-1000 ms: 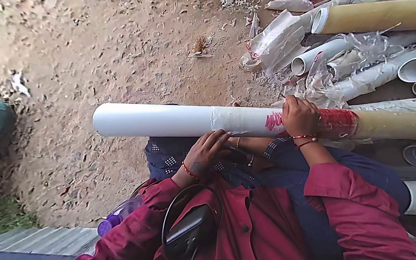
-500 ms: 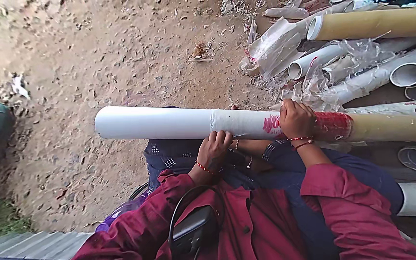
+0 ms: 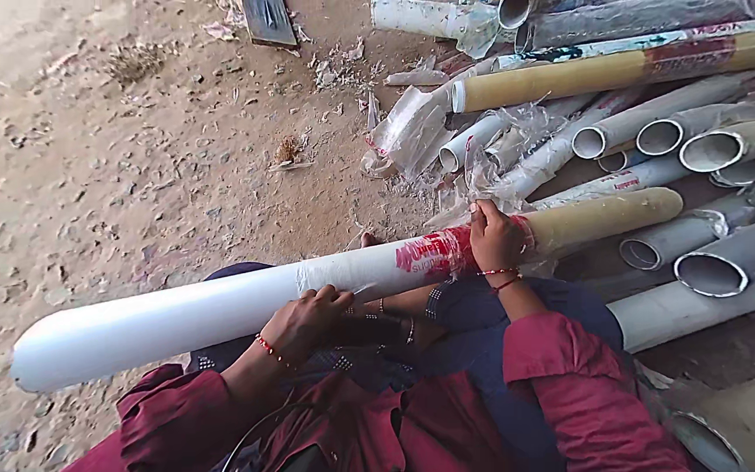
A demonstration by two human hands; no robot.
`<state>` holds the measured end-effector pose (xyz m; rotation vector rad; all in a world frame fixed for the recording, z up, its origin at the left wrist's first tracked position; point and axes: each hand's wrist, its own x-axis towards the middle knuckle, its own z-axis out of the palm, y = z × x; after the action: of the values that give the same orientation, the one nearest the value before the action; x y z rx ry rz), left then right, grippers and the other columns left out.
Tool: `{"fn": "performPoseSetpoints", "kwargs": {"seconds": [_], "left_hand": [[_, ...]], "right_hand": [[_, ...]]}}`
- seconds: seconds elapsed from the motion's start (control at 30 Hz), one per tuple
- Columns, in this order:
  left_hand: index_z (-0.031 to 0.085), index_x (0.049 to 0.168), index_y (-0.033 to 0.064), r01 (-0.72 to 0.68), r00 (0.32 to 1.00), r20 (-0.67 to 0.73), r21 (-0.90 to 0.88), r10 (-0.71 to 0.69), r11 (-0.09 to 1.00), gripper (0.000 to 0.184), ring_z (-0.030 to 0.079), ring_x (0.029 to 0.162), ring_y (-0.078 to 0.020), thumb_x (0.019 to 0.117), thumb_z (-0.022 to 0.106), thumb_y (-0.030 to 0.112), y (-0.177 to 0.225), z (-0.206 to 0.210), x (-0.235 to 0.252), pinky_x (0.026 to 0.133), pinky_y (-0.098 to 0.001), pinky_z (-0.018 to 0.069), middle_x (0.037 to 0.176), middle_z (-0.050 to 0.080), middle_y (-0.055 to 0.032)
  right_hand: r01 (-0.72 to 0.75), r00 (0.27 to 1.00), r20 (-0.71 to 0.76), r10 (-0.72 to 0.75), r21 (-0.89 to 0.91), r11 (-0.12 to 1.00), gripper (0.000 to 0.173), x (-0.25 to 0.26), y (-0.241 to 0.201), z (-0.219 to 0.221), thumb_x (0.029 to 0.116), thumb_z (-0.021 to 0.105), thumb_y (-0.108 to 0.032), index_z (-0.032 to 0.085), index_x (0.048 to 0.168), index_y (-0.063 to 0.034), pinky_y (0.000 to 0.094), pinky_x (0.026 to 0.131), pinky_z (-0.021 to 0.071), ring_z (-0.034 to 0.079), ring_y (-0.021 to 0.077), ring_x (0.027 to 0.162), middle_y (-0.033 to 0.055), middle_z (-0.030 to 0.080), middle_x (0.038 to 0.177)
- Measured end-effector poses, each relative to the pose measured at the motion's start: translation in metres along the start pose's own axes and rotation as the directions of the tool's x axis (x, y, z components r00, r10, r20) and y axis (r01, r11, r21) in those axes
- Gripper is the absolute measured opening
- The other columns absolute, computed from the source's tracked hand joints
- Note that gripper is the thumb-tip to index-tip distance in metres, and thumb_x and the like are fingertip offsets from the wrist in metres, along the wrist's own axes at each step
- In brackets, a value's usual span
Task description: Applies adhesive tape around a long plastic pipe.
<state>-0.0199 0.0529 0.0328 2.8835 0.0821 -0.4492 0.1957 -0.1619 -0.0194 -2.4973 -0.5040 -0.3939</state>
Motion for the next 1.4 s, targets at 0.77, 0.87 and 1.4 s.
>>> {"fn": "performPoseSetpoints", "kwargs": {"seconds": [0.77,0.87,1.4], "left_hand": [[0.065,0.109,0.0091,0.134,0.495,-0.868,0.039,-0.033,0.99,0.017,0.055,0.101,-0.038,0.098,0.064,0.021,-0.007,0.111,0.011,0.093,-0.0473,0.0368,0.1,0.062,-0.0181],[0.066,0.104,0.011,0.05,0.48,-0.877,0.013,-0.013,0.999,0.007,0.057,0.1,-0.0325,0.0985,0.063,0.013,-0.012,0.117,0.012,0.094,-0.0388,0.0436,0.1,0.063,-0.0144],[0.07,0.097,0.0137,-0.191,0.47,-0.882,-0.088,0.013,0.978,0.013,0.062,0.101,-0.0265,0.0954,0.062,0.004,-0.019,0.125,0.016,0.089,-0.035,0.0465,0.099,0.068,-0.0088]], "right_hand": [[-0.099,0.907,0.42,0.015,0.178,0.979,0.024,-0.039,-0.05,-0.011,0.1042,0.053,-0.006,0.068,0.118,0.0071,0.0575,0.075,0.0555,0.072,0.0413,0.083,0.0238,0.072,0.089],[0.053,0.94,0.322,-0.11,0.181,0.982,0.025,-0.05,-0.046,-0.004,0.1044,0.05,-0.006,0.068,0.111,0.0094,0.0541,0.07,0.0555,0.071,0.038,0.074,0.0211,0.07,0.08],[0.764,0.628,0.202,-0.752,0.024,0.644,0.021,-0.08,-0.095,0.023,0.0881,0.06,0.0,0.079,0.097,-0.0027,0.04,0.053,0.0488,0.065,0.0311,0.059,0.0129,0.068,0.068]]}}
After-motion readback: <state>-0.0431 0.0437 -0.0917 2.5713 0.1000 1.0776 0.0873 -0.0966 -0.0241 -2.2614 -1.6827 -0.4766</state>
